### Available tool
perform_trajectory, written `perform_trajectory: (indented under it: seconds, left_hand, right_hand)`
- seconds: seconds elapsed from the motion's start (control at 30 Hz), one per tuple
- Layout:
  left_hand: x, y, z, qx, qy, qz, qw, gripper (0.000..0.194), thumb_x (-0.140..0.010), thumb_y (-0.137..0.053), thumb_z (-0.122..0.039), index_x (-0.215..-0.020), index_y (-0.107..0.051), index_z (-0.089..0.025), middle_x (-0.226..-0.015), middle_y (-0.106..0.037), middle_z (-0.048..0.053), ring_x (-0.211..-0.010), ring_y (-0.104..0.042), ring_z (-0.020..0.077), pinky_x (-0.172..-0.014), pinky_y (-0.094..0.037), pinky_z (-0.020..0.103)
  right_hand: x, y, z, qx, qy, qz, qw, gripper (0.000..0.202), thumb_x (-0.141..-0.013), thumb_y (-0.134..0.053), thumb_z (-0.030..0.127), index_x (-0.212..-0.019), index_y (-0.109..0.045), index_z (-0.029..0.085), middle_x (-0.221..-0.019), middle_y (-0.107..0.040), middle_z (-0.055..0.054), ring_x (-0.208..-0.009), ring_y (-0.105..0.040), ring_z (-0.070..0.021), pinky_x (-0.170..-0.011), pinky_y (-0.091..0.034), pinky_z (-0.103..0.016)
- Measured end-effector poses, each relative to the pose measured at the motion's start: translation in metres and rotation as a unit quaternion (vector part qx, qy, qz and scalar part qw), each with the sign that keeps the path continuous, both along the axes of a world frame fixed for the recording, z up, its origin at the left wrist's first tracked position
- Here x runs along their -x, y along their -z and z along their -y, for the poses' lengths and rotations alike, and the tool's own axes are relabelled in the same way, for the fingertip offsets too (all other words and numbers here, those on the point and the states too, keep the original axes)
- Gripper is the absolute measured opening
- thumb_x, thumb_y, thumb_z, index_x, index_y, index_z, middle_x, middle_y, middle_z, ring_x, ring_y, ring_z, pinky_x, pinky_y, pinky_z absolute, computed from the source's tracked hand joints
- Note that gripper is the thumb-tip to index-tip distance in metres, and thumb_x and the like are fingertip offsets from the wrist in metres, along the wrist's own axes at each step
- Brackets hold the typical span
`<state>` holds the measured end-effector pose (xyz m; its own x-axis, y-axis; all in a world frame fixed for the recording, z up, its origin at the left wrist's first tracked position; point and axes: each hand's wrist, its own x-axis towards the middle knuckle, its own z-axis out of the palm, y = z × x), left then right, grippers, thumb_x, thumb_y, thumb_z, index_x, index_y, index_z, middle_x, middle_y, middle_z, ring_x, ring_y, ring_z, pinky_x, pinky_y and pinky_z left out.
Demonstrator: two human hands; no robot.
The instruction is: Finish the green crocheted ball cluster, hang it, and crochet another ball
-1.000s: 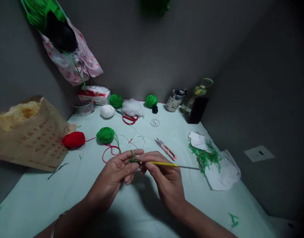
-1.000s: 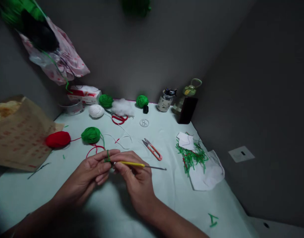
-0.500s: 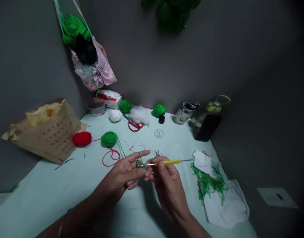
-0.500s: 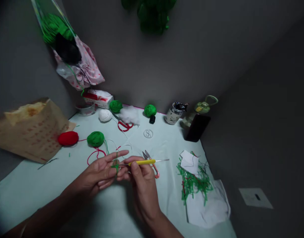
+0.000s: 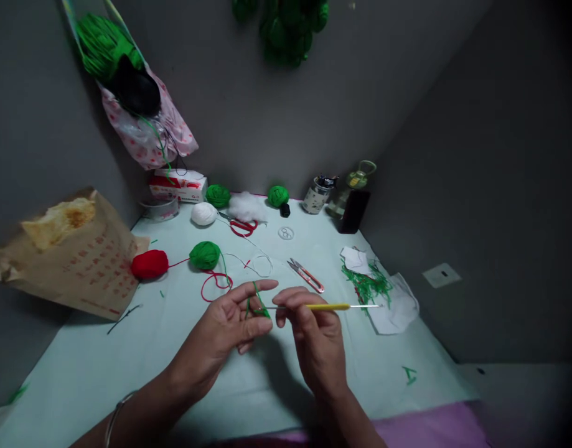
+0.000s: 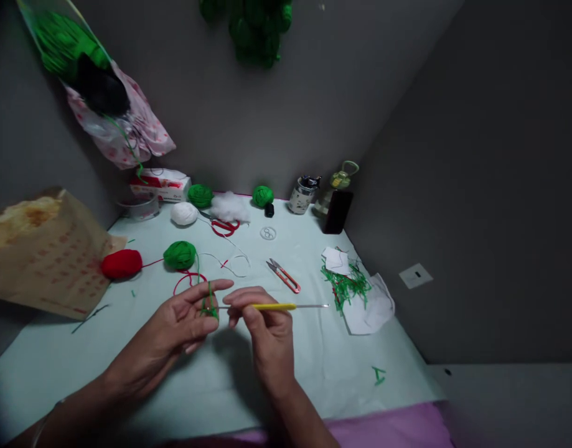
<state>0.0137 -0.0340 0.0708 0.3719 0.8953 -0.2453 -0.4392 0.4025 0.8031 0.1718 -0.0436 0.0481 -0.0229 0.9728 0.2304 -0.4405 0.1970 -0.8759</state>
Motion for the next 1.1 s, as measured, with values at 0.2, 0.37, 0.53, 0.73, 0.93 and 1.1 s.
perform_trajectory:
  seconds: [0.2, 0.37, 0.53, 0.73, 0.93, 1.1]
  left_hand:
    - [0.018, 0.001, -0.006, -0.036, -0.025, -0.046, 0.998, 0.057, -0.074, -0.084, -0.029, -0.128, -0.067, -0.023, -0.079, -0.060, 0.001, -0.070, -0.054, 0.0118, -0.048, -0.034, 0.018]
    - [0.023, 0.008, -0.016, -0.038, -0.022, -0.056, 0.997, 0.062, -0.073, -0.085, -0.028, -0.131, -0.065, -0.022, -0.080, -0.060, 0.000, -0.068, -0.053, 0.0113, -0.049, -0.034, 0.019]
    - [0.021, 0.017, -0.022, -0.037, -0.014, -0.047, 0.998, 0.059, -0.075, -0.083, -0.027, -0.130, -0.065, -0.022, -0.085, -0.064, 0.002, -0.066, -0.051, 0.0104, -0.049, -0.034, 0.020]
    - [0.018, 0.015, -0.028, -0.040, -0.045, -0.021, 0.998, 0.048, -0.079, -0.079, -0.026, -0.125, -0.068, -0.020, -0.088, -0.064, 0.003, -0.077, -0.059, 0.0149, -0.064, -0.047, 0.025]
    - [0.011, 0.013, -0.031, -0.032, -0.086, -0.007, 0.996, 0.045, -0.081, -0.078, -0.024, -0.124, -0.067, -0.017, -0.086, -0.063, 0.001, -0.077, -0.062, 0.0144, -0.078, -0.050, 0.031]
    - [0.010, 0.013, -0.030, -0.033, -0.057, 0.014, 0.998, 0.055, -0.082, -0.078, -0.025, -0.134, -0.058, -0.018, -0.091, -0.067, 0.002, -0.082, -0.066, 0.0162, -0.084, -0.050, 0.031]
  right_hand:
    - [0.021, -0.002, -0.015, 0.023, -0.029, -0.002, 0.999, 0.014, -0.093, -0.065, 0.033, -0.091, -0.075, 0.023, -0.084, -0.066, -0.003, -0.069, -0.060, -0.0130, -0.063, -0.049, -0.026]
    - [0.026, 0.004, -0.023, 0.007, -0.021, 0.058, 0.998, 0.012, -0.091, -0.068, 0.033, -0.091, -0.077, 0.025, -0.089, -0.068, -0.004, -0.081, -0.063, -0.0160, -0.073, -0.052, -0.030]
    - [0.022, 0.013, -0.030, 0.014, 0.014, 0.087, 0.996, 0.010, -0.090, -0.070, 0.031, -0.091, -0.078, 0.025, -0.090, -0.071, -0.005, -0.079, -0.063, -0.0164, -0.073, -0.052, -0.031]
    - [0.020, 0.016, -0.035, 0.085, 0.002, 0.005, 0.996, 0.011, -0.088, -0.071, 0.033, -0.092, -0.076, 0.024, -0.090, -0.071, -0.003, -0.066, -0.059, -0.0114, -0.064, -0.051, -0.027]
    - [0.023, 0.015, -0.034, 0.080, 0.009, -0.006, 0.997, 0.011, -0.089, -0.071, 0.034, -0.092, -0.076, 0.025, -0.090, -0.071, -0.002, -0.066, -0.058, -0.0108, -0.067, -0.052, -0.028]
    - [0.025, 0.012, -0.030, 0.051, 0.030, -0.006, 0.998, 0.009, -0.091, -0.068, 0.030, -0.095, -0.076, 0.027, -0.094, -0.070, -0.002, -0.069, -0.060, -0.0111, -0.068, -0.052, -0.029]
